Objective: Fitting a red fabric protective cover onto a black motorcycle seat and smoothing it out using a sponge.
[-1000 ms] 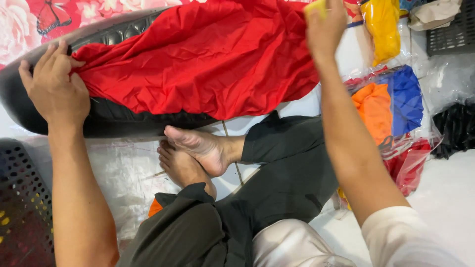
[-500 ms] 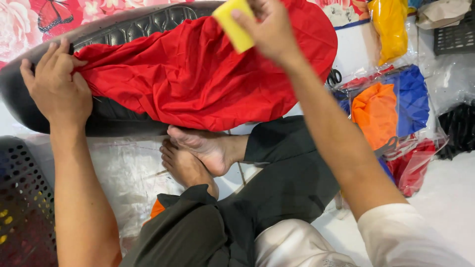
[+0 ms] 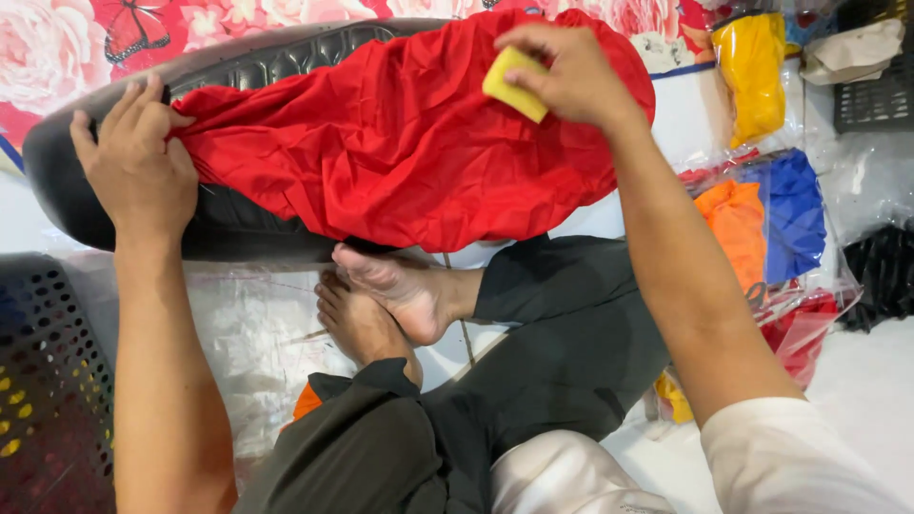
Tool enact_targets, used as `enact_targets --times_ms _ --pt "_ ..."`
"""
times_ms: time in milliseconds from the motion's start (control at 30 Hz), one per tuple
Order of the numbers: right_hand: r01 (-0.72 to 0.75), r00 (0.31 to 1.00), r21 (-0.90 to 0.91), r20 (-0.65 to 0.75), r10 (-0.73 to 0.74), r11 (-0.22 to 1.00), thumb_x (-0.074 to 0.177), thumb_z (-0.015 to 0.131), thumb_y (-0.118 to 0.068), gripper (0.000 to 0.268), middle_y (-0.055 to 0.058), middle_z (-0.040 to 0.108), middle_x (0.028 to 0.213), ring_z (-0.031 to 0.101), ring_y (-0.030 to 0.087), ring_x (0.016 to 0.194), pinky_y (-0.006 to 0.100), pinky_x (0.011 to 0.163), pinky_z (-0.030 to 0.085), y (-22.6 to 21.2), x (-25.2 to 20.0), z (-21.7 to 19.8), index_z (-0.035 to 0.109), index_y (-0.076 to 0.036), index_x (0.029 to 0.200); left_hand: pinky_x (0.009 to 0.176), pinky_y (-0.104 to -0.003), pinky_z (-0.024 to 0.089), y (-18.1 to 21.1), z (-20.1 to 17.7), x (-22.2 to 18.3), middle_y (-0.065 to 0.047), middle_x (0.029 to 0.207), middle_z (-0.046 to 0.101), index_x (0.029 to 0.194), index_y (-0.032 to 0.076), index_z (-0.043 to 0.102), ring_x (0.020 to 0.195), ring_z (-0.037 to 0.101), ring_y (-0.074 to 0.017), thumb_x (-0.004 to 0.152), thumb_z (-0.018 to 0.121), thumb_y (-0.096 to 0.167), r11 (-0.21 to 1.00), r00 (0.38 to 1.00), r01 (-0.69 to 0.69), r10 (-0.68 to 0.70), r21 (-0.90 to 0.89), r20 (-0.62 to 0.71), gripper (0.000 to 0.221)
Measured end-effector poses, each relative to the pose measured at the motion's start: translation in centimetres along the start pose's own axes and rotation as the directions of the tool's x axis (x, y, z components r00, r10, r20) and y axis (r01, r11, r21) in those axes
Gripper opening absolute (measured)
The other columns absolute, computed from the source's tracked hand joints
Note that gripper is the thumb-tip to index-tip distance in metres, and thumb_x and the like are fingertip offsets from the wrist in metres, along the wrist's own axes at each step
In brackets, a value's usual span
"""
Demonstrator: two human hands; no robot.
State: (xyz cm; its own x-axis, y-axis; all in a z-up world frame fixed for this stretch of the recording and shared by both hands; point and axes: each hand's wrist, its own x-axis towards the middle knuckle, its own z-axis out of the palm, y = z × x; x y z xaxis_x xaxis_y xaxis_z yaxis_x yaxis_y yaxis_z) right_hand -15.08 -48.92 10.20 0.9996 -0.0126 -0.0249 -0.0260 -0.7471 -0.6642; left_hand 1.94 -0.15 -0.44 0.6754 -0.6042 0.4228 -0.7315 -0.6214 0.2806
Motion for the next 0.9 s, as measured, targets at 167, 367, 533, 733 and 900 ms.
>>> enact_targets --times_ms 167,367,533,733,900 --pt "-0.307 0.877 -0.417 -0.473 0.084 0.855 0.083 0.064 -0.001 0.035 0.014 0.075 0.105 0.068 0.033 0.088 0.041 0.077 0.049 18.5 -5.3 -2.1 0.071 -0.007 0.117 0.11 -0.07 0.031 0.4 -0.5 0.0 -0.025 0.146 0.079 0.105 0.001 0.067 0.139 0.07 -0.0449 0.093 0.059 -0.019 1.0 1.0 0.009 -0.009 0.011 -0.004 0.025" --pt "-0.785 0.459 -0.171 -0.806 0.374 0.595 0.084 0.078 -0.011 0.025 0.006 0.07 0.098 0.067 0.027 0.086 0.039 0.078 0.053 26.9 -18.4 -7.3 0.07 -0.012 0.107 0.112 -0.069 0.032 0.3 -0.3 0.2 -0.025 0.145 0.08 0.102 0.002 0.065 0.139 0.07 -0.0449 0.095 0.058 -0.017 1.0 1.0 0.004 -0.004 0.013 -0.019 0.021" --pt "-0.695 0.332 0.039 -0.869 0.368 0.718 0.094 0.071 -0.013 0.024 0.006 0.07 0.1 0.07 0.022 0.086 0.035 0.079 0.055 18.0 -21.3 -2.1 0.056 -0.014 0.113 0.112 -0.068 0.031 0.1 -0.4 -0.6 -0.026 0.147 0.082 0.103 0.001 0.067 0.139 0.072 -0.0457 0.093 0.059 -0.017 0.999 0.999 -0.032 0.032 0.027 -0.006 0.022" --pt "-0.354 0.518 0.052 -0.82 0.242 0.934 0.094 0.056 0.001 0.021 0.013 0.07 0.109 0.066 0.029 0.101 0.039 0.091 0.051 -2.5 -14.1 10.1 0.064 -0.004 0.112 0.11 -0.069 0.034 0.0 0.0 -0.4 -0.022 0.149 0.082 0.107 0.003 0.068 0.14 0.073 -0.0423 0.081 0.057 -0.011 1.0 1.0 -0.001 0.001 0.0 0.006 0.032" --pt "-0.001 0.909 0.228 -0.406 0.096 0.974 0.092 0.078 -0.003 0.027 0.009 0.075 0.107 0.073 0.02 0.094 0.029 0.087 0.057 -14.0 -12.8 14.2 0.072 -0.004 0.118 0.114 -0.064 0.033 -1.4 0.9 -1.0 -0.024 0.15 0.086 0.108 0.002 0.07 0.142 0.076 -0.045 0.085 0.059 -0.012 0.999 0.999 -0.041 0.041 0.034 -0.003 0.029"
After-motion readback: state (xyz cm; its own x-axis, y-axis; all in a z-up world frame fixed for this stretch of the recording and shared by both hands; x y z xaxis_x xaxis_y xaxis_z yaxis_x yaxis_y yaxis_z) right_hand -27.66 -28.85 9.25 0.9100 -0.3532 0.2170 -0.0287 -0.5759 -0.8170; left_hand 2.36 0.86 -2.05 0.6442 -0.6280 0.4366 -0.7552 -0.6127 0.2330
